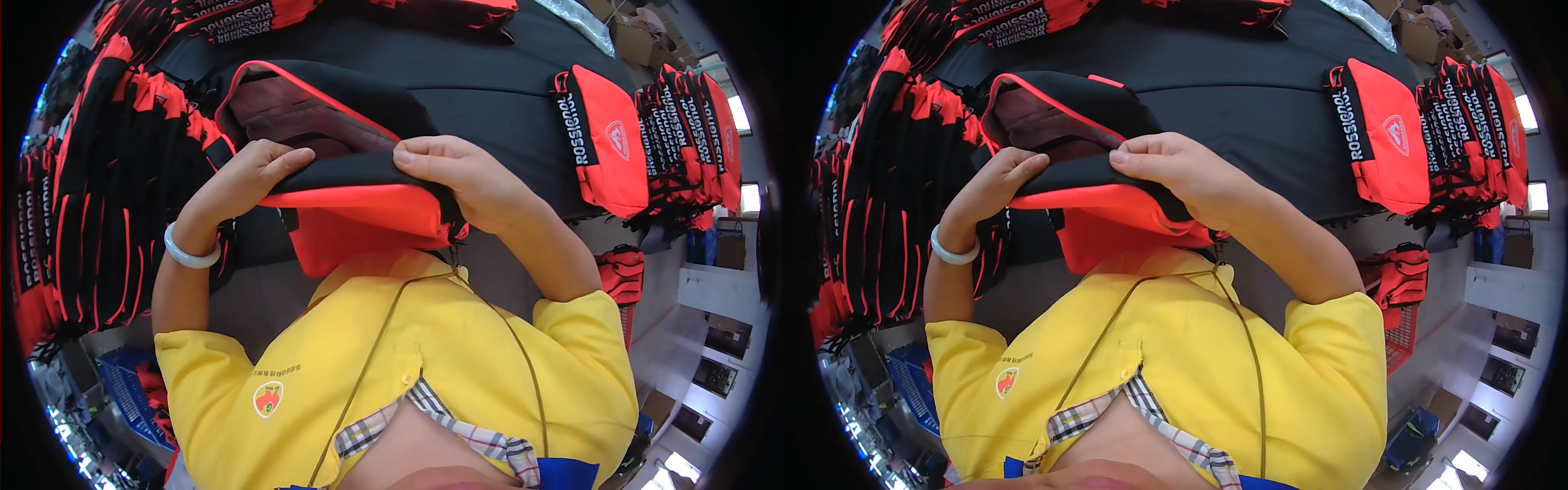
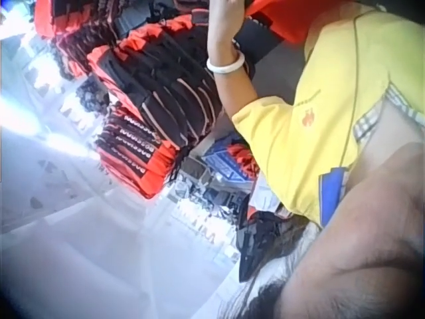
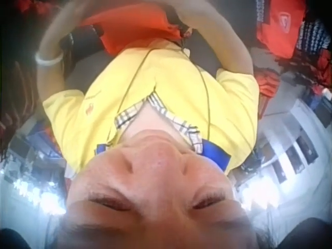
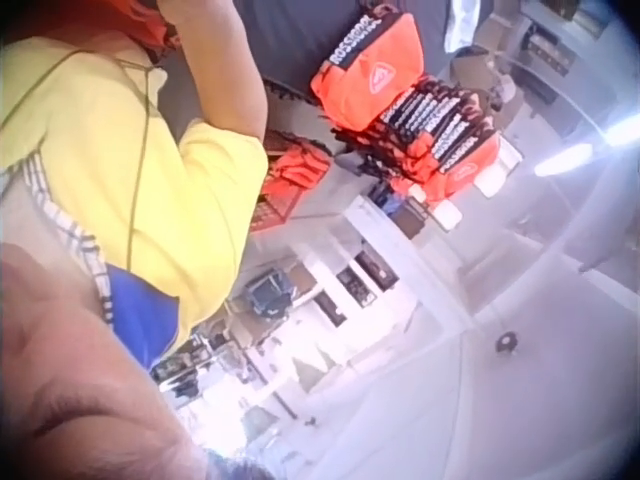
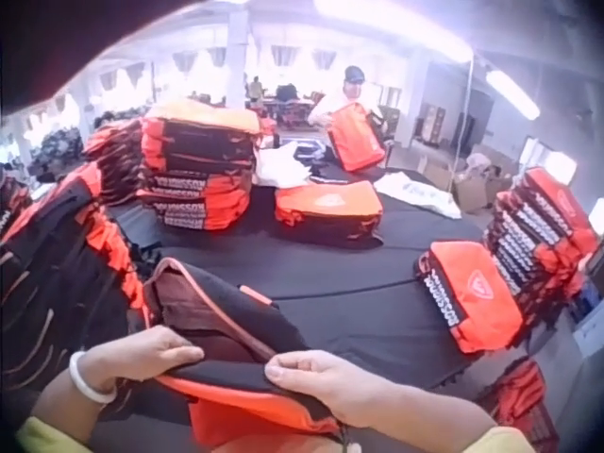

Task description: Inspect and check zippers and straps of red backpacks on a production workbench.

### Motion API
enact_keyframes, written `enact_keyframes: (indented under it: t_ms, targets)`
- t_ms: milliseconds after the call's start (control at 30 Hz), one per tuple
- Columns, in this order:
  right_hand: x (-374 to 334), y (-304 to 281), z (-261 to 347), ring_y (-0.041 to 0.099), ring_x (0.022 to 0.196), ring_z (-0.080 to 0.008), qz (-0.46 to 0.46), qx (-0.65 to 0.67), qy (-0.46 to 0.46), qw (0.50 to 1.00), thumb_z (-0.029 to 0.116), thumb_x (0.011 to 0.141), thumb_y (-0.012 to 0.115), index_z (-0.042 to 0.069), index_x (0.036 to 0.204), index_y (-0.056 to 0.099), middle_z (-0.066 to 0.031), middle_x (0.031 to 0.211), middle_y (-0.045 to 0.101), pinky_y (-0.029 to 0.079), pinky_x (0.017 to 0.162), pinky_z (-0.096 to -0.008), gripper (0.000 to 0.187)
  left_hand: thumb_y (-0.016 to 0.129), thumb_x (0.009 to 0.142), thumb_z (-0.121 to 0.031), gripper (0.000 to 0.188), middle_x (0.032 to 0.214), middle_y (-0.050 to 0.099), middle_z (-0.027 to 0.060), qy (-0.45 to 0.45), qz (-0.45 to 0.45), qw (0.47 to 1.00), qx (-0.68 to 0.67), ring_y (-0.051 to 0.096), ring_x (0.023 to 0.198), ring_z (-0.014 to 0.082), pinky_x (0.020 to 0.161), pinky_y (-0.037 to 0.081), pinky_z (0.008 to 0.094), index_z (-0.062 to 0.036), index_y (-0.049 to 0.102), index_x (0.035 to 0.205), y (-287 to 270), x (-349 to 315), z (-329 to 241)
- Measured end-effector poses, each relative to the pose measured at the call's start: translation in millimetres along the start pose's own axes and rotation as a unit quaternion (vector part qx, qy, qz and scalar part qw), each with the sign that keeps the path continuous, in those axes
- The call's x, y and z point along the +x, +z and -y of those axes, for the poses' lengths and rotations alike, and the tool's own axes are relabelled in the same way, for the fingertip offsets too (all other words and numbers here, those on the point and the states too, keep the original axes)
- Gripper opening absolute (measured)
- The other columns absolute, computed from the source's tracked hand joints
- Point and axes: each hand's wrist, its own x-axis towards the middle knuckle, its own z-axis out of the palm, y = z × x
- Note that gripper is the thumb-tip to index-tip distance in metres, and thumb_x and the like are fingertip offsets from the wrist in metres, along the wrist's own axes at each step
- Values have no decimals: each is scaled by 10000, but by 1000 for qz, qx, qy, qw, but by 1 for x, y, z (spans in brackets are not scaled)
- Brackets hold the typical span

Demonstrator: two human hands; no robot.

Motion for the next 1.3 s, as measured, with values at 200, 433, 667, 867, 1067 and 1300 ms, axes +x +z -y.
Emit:
enact_keyframes:
  t_ms: [200, 433, 667, 867, 1067, 1300]
  targets:
    - [-1, 12, -3, 659, 782, -93, -44, 110, 30, 992, 174, 969, 559, 2, 1035, 645, -52, 940, 689, 554, 733, -250, 203, 498, 1002, -352, 479, 637, 556, 65, -28, 5, 1000, 0, 477, 605, 97, 593, 435, 296, 90, 630, 872, 5, -10, 3]
    - [-16, 8, 2, 651, 824, -126, -97, 106, -86, 986, 205, 921, 640, 16, 991, 655, -76, 923, 684, 523, 763, -276, 202, 370, 1028, -360, 487, 645, 481, 114, 137, -150, 952, 229, 477, 577, 217, 608, 417, 351, 52, 543, 836, -28, -24, 11]
    - [-63, -109, 63, 494, 651, -80, -130, -82, -274, 949, 348, 1010, 495, 67, 769, 562, 2, 722, 520, 398, 601, -241, 376, 538, 992, -231, 264, 1013, 572, -40, 53, -134, 974, -177, 515, 967, 25, 866, 421, 185, -13, 569, 1138, -74, -46, 35]
    - [-52, -192, 80, 404, 592, -52, -236, -195, -265, 914, 382, 1029, 435, 90, 716, 523, 36, 638, 446, 319, 556, -238, 437, 496, 1020, -291, 267, 870, 619, -55, 179, -109, 859, -467, 553, 779, -10, 702, 463, 166, -51, 604, 972, 9, -30, -45]
    - [-22, -184, 90, 374, 545, -36, -274, -274, -271, 881, 397, 1027, 429, 89, 694, 532, 59, 606, 451, 287, 518, -235, 465, 520, 1004, -306, 291, 952, 685, 19, 167, -97, 782, -593, 648, 827, 56, 726, 527, 202, -37, 630, 1016, 7, -25, -44]
    - [1, -174, 103, 412, 551, -39, -201, -321, -225, 898, 438, 1014, 410, 79, 693, 515, 47, 621, 479, 290, 519, -222, 492, 550, 975, -401, 394, 918, 649, -28, 66, 28, 959, -276, 564, 827, 18, 742, 450, 185, -31, 651, 1066, -21, -38, -43]
